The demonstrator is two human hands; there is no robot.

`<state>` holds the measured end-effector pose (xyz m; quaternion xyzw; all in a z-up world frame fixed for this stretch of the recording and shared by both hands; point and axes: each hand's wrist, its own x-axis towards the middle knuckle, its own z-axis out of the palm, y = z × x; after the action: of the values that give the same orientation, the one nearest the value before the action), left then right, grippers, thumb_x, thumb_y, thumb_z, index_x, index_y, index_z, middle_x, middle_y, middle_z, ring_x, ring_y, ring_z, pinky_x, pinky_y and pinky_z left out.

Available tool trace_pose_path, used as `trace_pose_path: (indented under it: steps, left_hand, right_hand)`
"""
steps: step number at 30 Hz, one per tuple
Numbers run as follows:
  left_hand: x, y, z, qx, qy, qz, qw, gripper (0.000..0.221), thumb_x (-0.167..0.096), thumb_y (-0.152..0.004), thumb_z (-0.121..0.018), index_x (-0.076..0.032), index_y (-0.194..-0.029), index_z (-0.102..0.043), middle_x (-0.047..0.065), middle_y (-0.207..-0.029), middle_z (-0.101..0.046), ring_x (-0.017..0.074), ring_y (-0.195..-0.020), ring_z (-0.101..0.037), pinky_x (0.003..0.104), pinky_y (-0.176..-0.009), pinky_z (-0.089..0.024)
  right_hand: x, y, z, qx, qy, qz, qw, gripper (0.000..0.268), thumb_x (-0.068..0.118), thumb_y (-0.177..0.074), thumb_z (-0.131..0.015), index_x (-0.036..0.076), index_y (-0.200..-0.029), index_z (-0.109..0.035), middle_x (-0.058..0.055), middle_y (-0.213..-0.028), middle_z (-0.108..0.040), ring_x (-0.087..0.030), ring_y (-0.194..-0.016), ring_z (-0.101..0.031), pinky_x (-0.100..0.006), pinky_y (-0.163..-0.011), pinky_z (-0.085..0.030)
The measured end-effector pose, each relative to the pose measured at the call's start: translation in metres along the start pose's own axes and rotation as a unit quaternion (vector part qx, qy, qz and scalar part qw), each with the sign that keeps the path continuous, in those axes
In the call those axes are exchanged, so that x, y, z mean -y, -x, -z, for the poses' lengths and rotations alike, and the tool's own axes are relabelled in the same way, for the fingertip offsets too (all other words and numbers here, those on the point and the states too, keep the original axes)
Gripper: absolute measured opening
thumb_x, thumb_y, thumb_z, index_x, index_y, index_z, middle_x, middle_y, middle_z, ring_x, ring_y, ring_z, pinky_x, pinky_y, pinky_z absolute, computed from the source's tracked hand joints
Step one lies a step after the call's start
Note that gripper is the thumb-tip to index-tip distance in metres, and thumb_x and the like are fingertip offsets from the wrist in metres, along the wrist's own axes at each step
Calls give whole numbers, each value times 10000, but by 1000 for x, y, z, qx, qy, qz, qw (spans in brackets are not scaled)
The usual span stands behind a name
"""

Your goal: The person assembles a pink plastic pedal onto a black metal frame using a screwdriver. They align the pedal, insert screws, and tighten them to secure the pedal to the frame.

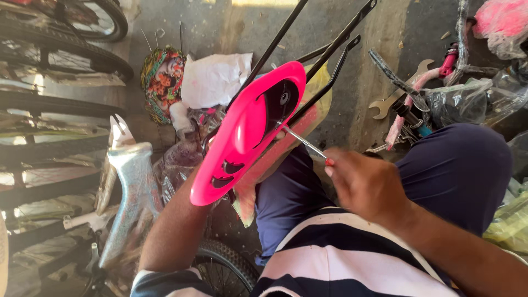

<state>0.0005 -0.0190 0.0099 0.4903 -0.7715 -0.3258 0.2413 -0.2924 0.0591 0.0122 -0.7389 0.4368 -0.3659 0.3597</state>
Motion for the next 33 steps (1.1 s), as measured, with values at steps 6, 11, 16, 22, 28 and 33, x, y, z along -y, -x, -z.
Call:
trace_pose_path:
  steps: [6, 11, 16, 22, 28, 33]
  left_hand:
    - [-29, 1, -4, -20, -17, -21, 999, 463, -317, -884, -783, -70, -1251, -646, 91, -989, -752, 185, -900, -747, 341, -865, -585]
    - [-3, 4, -8, -4, 51, 11, 999, 399, -308, -858, -815, -61, -1147, -694, 87, -924, -761, 201, -831, -753, 348, -786, -589]
    - [23, 3, -15, -63, -82, -189, 977, 342, -279, -896, -785, -41, -1119, -682, 161, -897, -701, 349, -756, -689, 407, -665, -521]
    - [15, 9, -11, -23, 44, -67, 996, 332, -310, -882, -773, -55, -1072, -676, 137, -842, -700, 299, -735, -700, 375, -695, -557]
    - [-6, 9, -1, -16, 97, -58, 993, 371, -315, -852, -754, -75, -1126, -682, 112, -863, -720, 264, -763, -739, 384, -716, -564]
    - [-17, 10, -1, -17, 7, 8, 1000, 303, -339, -816, -809, -88, -952, -706, 119, -768, -698, 294, -706, -712, 401, -654, -540]
  right_hand:
    - [-7, 2, 5, -8, -21, 60, 998, 291, 105, -906, -712, 32, -1168, -606, -105, -940, -656, -250, -796, -655, -360, -691, -548]
    - [3, 4, 1, 32, -61, -307, 949, 238, 167, -899, -724, 110, -1128, -693, -69, -793, -753, -199, -582, -622, -332, -540, -514]
    - [0, 0, 3, -54, -68, -101, 991, 234, 170, -935, -696, 64, -1137, -644, -106, -946, -707, -177, -750, -678, -297, -625, -514]
    - [-14, 13, -5, 21, -306, -211, 928, 260, 138, -972, -731, 25, -1198, -672, -132, -930, -712, -201, -714, -650, -295, -575, -479]
    - [-17, 13, -6, -20, 195, 114, 974, 305, 134, -943, -712, 45, -1221, -624, -120, -950, -706, -161, -771, -664, -294, -672, -536]
    - [-20, 14, -5, 64, -390, -360, 845, 277, 139, -911, -742, 39, -1161, -678, -106, -854, -673, -147, -627, -577, -277, -508, -432]
